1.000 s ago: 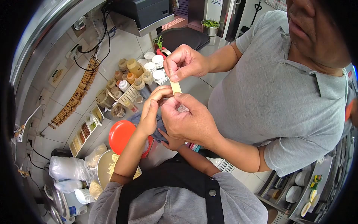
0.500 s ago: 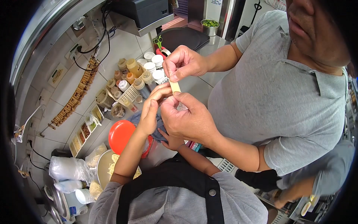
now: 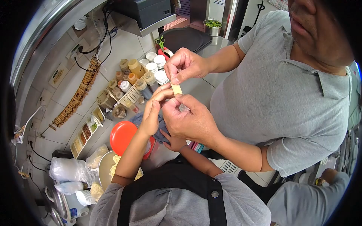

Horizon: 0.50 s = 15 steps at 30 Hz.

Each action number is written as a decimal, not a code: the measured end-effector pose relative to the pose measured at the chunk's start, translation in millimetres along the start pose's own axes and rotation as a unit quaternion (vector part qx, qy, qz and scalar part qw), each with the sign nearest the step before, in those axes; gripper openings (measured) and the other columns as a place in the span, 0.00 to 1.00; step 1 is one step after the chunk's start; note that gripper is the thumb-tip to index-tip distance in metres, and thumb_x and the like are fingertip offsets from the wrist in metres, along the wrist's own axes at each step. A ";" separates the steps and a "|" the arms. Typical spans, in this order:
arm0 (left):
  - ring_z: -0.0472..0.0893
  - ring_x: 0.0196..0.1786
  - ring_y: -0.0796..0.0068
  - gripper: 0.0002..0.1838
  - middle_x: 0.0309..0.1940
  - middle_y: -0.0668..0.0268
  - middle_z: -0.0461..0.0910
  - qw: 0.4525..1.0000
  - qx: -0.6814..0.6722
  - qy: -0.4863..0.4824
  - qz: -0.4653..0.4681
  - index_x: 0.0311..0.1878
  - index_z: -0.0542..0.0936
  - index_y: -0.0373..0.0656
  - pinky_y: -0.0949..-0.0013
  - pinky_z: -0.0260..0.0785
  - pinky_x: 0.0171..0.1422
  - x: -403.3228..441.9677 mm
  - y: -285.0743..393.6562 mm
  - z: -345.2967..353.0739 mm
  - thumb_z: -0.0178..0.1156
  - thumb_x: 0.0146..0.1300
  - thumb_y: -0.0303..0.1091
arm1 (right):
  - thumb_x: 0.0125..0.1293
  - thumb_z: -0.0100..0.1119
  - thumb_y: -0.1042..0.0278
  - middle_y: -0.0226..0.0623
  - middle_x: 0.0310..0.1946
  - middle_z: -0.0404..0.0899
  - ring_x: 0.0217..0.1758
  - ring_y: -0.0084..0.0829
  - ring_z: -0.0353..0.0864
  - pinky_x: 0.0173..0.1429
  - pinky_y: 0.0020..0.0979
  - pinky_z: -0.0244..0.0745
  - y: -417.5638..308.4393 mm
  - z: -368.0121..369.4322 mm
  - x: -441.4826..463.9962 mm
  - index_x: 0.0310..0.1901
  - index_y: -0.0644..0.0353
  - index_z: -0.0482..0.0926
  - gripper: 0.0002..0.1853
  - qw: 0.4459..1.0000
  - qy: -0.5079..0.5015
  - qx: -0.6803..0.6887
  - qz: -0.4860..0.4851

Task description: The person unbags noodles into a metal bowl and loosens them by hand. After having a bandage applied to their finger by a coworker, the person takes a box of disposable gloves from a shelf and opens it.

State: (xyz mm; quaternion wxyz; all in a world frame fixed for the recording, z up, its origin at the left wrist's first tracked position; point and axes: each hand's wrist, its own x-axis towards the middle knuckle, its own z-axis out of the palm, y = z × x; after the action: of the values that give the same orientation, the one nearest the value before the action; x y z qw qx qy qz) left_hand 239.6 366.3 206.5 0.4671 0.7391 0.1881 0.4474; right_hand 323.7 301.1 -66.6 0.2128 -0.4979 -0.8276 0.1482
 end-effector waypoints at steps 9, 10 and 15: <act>0.63 0.67 0.54 0.33 0.52 0.51 0.73 0.999 -0.016 0.021 0.027 0.52 0.75 0.33 0.56 0.51 0.69 0.9 -3.3 1.7 0.36 0.71 0.57 | 0.58 0.56 0.52 0.56 0.71 0.47 0.73 0.55 0.48 0.73 0.49 0.46 0.2 1.3 1.1 0.70 0.45 0.59 0.36 1.000 -0.004 0.000 0.001; 0.63 0.66 0.55 0.33 0.52 0.50 0.73 0.999 -0.011 0.022 0.035 0.52 0.75 0.33 0.56 0.52 0.69 1.4 -3.4 1.4 0.36 0.71 0.56 | 0.58 0.56 0.52 0.56 0.71 0.47 0.73 0.55 0.48 0.73 0.50 0.46 0.2 1.3 1.3 0.70 0.46 0.59 0.36 1.000 -0.002 -0.005 -0.001; 0.64 0.66 0.57 0.33 0.55 0.50 0.70 0.999 -0.019 0.023 0.035 0.54 0.75 0.33 0.58 0.54 0.68 0.6 -6.0 1.9 0.35 0.72 0.56 | 0.59 0.56 0.51 0.54 0.71 0.47 0.74 0.54 0.47 0.73 0.50 0.46 0.1 1.0 1.4 0.70 0.45 0.58 0.36 1.000 -0.007 -0.002 0.001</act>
State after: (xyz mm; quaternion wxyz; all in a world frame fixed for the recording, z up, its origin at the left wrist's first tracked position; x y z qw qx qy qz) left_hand 242.3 368.7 201.4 0.4607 0.7256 0.1644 0.4840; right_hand 322.8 302.4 -67.3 0.2060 -0.4983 -0.8286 0.1505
